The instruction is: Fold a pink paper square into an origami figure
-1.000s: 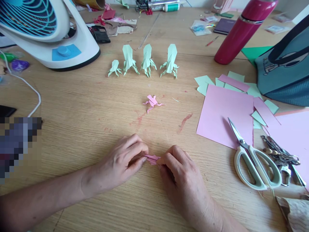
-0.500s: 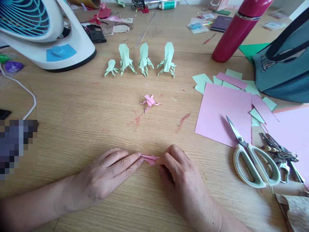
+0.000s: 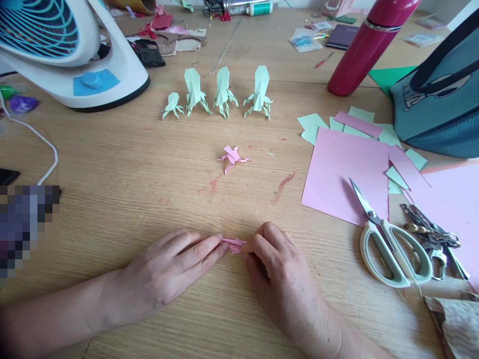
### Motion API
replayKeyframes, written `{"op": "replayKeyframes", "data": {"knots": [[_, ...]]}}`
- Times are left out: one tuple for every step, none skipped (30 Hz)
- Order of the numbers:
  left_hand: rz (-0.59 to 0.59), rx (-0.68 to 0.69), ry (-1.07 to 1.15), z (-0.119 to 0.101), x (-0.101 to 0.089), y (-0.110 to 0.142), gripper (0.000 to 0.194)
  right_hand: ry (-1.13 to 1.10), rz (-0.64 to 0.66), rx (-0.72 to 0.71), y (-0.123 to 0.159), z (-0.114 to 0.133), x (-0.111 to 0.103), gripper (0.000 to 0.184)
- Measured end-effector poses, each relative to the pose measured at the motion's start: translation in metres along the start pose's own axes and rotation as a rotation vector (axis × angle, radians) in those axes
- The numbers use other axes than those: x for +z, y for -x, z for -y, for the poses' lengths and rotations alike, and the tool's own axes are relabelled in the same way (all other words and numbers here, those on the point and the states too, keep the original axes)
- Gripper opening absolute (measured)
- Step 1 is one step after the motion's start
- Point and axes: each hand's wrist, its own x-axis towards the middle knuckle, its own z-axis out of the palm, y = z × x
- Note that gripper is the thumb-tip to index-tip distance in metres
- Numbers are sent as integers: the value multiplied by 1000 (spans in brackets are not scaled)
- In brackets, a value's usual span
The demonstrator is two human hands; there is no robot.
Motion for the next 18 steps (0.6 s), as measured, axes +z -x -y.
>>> {"op": "replayKeyframes", "data": {"knots": [[15, 3, -8, 0, 1, 0, 40, -2, 0, 3, 0, 0, 0, 18], [32, 4, -17, -1, 1, 0, 41, -3, 1, 5, 0, 0, 0, 19], [44, 3, -24, -1, 2, 0, 41, -3, 0, 5, 0, 0, 0, 19], [53, 0, -30, -2, 2, 1, 41, -3, -1, 5, -1, 0, -1, 18], [60, -3, -32, -1, 3, 1, 41, -2, -3, 5, -1, 0, -1, 17], [65, -5, -32, -1, 3, 1, 41, -2, -5, 5, -1, 0, -1, 17], [67, -6, -33, -1, 3, 1, 41, -2, -8, 5, -1, 0, -1, 17], [70, -4, -33, 0, 2, 2, 41, -3, -9, 3, -1, 0, -1, 17], [74, -2, -34, 1, 2, 2, 41, -3, -10, 2, -1, 0, -1, 17], [80, -2, -35, 2, 1, 1, 42, -3, -8, 0, -1, 0, 0, 17], [87, -1, -37, 2, 0, 1, 42, -3, -8, -2, -1, -1, 0, 17], [96, -3, -40, 2, 0, 0, 42, -4, -9, -4, -1, 0, 0, 17], [107, -9, -40, 2, -1, -1, 42, -8, -11, -5, -1, 0, 0, 17], [118, -17, -38, 1, -1, -1, 42, -13, -14, -7, -1, 0, 0, 17], [125, -28, -34, 0, -2, -2, 42, -17, -18, -10, -1, 0, 0, 17], [132, -39, -29, -1, -2, -3, 42, -19, -20, -12, -1, 0, 0, 17], [136, -52, -24, -2, -2, -3, 42, -20, -22, -15, -2, 0, 0, 17], [137, -66, -23, -3, -2, -4, 41, -19, -23, -17, -2, 0, 0, 17]]}}
